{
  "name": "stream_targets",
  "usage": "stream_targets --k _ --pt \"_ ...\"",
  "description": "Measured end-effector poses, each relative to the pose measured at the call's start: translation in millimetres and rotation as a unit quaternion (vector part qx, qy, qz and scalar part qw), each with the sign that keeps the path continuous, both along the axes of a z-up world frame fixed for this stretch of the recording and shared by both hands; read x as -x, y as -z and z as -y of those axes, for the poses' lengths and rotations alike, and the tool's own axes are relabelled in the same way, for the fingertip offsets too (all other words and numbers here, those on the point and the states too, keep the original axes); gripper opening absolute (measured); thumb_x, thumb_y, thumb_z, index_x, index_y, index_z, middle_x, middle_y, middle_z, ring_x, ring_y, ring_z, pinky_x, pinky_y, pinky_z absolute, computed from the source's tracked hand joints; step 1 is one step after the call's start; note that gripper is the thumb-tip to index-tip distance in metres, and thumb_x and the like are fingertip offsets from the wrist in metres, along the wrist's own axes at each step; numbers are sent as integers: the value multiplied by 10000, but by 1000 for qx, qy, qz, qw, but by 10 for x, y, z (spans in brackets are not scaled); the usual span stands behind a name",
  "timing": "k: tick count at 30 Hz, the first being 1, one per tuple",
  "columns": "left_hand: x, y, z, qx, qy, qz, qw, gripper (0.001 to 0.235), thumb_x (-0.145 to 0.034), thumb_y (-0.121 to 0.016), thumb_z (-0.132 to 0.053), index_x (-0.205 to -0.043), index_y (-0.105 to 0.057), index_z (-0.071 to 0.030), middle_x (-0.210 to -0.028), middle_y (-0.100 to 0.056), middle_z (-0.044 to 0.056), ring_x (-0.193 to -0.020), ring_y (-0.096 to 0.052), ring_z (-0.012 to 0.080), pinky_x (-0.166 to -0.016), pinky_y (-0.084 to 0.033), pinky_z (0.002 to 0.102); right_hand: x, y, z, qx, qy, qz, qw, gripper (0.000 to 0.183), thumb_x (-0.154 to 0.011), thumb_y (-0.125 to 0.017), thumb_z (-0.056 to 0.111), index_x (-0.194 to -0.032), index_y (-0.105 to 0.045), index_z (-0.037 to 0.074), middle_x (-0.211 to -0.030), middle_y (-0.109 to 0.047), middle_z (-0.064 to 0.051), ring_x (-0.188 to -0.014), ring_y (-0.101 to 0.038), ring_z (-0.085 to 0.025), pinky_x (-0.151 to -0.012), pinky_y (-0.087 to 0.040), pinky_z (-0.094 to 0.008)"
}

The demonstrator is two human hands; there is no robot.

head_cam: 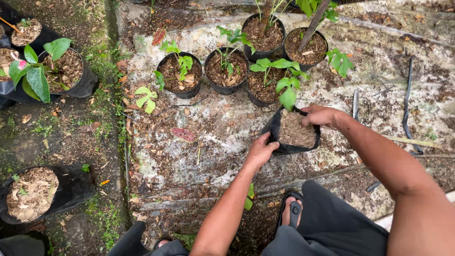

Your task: The person cuts a plant with a knife and places it into a nursery bag which they fill with a soil mixture by hand.

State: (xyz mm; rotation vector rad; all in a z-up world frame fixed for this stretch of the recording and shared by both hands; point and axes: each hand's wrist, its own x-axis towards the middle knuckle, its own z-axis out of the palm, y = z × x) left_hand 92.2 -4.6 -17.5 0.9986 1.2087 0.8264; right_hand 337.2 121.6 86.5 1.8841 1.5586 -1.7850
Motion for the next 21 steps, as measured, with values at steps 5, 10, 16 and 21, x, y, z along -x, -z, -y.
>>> stream_targets --k 5,10,16,21 --pt "83 308 -3 -13 -14 12 1000 614 -888 -753 -194 -1431 -539 -2 -1380 -654 176 -1203 -666 248 -1021 -505 342 178 390 -527 -140 174 -85 971 487 -992 -614 213 -1448 -512 75 -1332 -605 -78 -1182 -563 -221 -1090 -364 -532" --pt "231 86 80 65 -97 14 993 460 -911 -716 -132 -1352 -625 -37 -1296 -696 129 -1159 -675 200 -982 -537 317 346 999 -869 -179 268 -220 921 315 -968 -630 87 -1271 -623 2 -1130 -675 -173 -974 -645 -320 -870 -521 -489" --pt "528 -522 41 -73 -278 -21 957 300 -953 -614 -32 -1240 -701 -48 -1219 -752 110 -1121 -709 185 -996 -542 314 98 872 -699 -429 5 -63 901 342 -969 -570 44 -1297 -613 -44 -1164 -711 -210 -1072 -683 -322 -921 -541 -450" --pt "841 -823 -82 -190 -374 -87 904 286 -915 -682 -28 -1199 -704 -49 -1336 -585 137 -1274 -567 241 -1085 -464 366 918 401 -459 -135 21 -88 987 427 -928 -628 157 -1329 -615 8 -1246 -695 -199 -1079 -716 -356 -968 -601 -516"
